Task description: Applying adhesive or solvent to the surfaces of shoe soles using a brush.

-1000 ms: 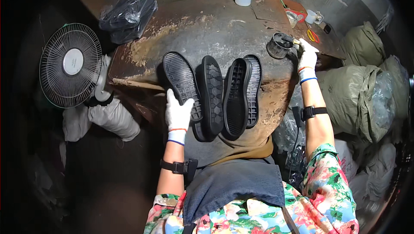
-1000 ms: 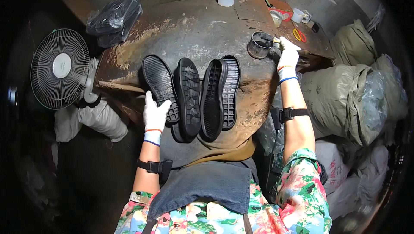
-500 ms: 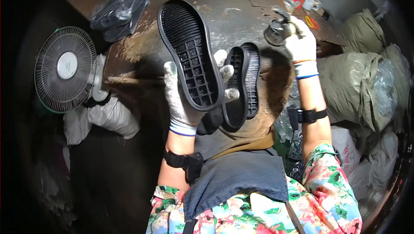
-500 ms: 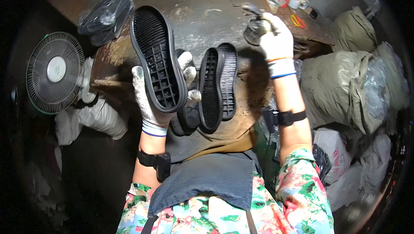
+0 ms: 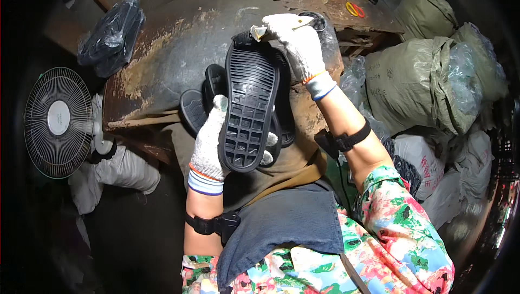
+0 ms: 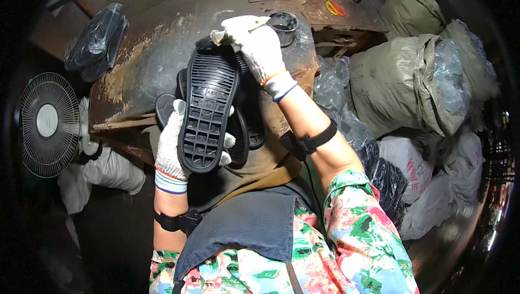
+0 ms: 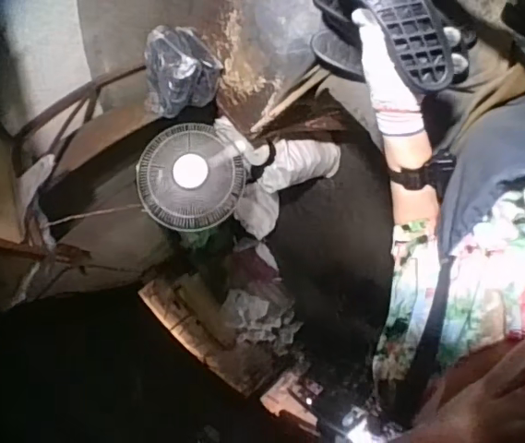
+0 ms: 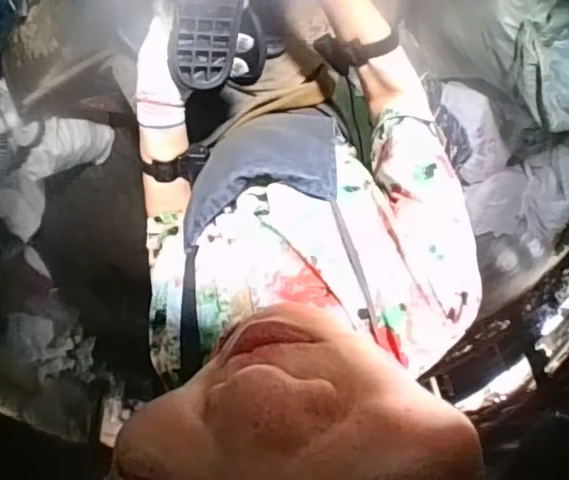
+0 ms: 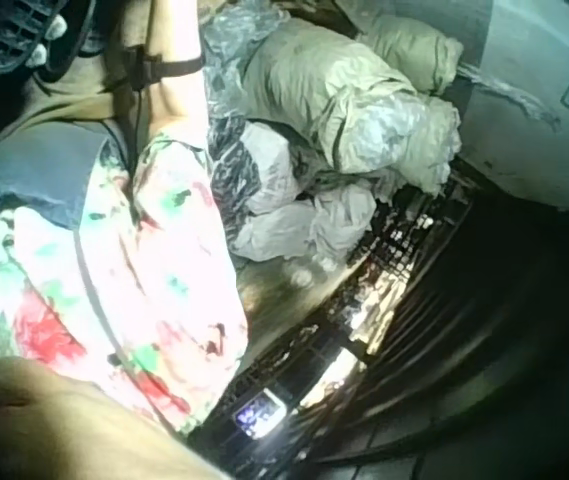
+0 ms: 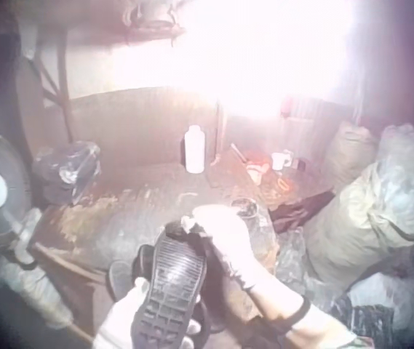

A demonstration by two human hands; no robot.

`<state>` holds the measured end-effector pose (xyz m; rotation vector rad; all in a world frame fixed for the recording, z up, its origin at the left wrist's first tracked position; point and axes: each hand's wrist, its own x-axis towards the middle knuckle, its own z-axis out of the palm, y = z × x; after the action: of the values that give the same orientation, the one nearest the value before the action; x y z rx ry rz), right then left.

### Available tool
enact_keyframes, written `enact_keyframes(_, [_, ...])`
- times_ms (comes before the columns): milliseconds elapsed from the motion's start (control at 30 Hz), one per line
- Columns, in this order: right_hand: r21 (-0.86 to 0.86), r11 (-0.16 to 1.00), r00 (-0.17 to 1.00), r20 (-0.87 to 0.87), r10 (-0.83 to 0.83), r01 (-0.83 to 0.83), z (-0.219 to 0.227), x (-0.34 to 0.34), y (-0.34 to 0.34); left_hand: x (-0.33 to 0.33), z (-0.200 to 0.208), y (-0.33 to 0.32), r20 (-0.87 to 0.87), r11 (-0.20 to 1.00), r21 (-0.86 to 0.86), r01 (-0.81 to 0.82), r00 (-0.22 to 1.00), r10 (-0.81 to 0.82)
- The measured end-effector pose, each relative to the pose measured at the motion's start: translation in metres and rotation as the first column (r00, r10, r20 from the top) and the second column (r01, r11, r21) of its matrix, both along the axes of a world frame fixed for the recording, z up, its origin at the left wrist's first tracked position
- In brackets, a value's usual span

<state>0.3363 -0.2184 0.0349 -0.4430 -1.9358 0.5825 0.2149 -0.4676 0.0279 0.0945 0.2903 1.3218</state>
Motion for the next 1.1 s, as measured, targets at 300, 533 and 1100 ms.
enact_keyframes(300, [-0.602, 0.728, 0.944, -0.229, 0.236, -0.328, 0.007, 0.024, -0.102, 0.009, -0.031, 0.013, 0.123, 0.982, 0.082, -0.17, 0.979, 0.16])
enact_keyframes(533, [-0.684, 0.558, 0.869, -0.249, 0.427, -0.47, 0.023, 0.061, -0.154, -0.011, -0.022, 0.024, -0.036, 0.924, 0.095, -0.371, 0.926, 0.376])
enact_keyframes(1100, [-0.023, 0.997, 0.969, 0.237, 0.074, -0.07, 0.039, 0.044, -0.041, 0.002, 0.029, -0.007, -0.688, 0.945, -0.175, -0.276, 0.721, 0.083])
